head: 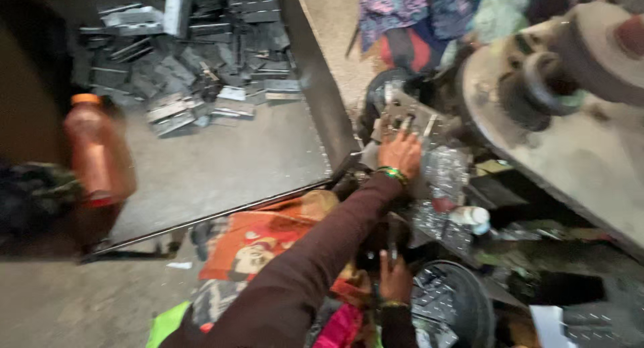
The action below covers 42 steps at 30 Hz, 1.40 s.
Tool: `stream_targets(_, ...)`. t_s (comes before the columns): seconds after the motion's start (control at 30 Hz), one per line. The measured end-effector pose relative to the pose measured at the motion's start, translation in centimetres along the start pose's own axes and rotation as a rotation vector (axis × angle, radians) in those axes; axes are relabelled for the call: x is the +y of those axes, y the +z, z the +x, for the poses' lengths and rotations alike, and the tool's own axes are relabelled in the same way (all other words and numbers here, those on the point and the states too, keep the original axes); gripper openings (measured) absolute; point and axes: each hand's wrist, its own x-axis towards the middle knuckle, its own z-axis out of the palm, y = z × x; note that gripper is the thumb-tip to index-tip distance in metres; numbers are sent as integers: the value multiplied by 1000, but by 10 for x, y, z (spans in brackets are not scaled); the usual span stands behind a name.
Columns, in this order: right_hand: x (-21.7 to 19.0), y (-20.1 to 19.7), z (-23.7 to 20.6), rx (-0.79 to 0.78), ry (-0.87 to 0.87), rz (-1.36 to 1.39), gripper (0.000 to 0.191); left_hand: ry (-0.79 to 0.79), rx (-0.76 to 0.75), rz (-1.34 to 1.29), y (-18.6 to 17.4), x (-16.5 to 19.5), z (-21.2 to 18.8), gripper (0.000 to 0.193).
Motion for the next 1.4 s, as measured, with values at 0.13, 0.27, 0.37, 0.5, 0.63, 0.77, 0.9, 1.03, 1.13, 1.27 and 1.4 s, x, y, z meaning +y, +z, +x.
stream_targets(0.13,4,4,3,-102,61,86,68,31,-146,-24,-4,-11,8,41)
stream_targets(0.27,-11,-45,19,-143,-14,25,64,59,-204,1,-26,-14,10,53)
stream_targets(0.37,-29,-76,32,-192,1,-37,58,74,-244,44,-46,-6,-20,86)
stream_targets(0.5,-42,-83,36,-188,48,-153,54,160,28,90,-60,4,-101,80)
stream_targets(0.63,-39,-76,33,-167,80,-180,56,219,259,18,-63,-9,-127,38)
stream_targets(0.77,-36,-74,32,-109,35,-231,63,358,66,-315,-78,-26,-91,37)
stream_targets(0.9,-45,-79,28,-134,23,-128,59,331,-36,-591,-103,-24,-54,51)
stream_targets(1.03,-56,-87,22,-155,73,-92,59,-139,-11,-465,-108,18,-35,30)
stream_targets(1.13,-56,-89,22,-111,46,-150,61,-88,-19,-135,-96,47,-52,31)
stream_targets(1.27,-45,-84,25,-103,-1,-89,63,81,-111,-277,-78,45,-71,34)
stream_targets(1.4,-39,-82,33,-196,-16,-39,68,112,-109,-197,-76,20,-70,45)
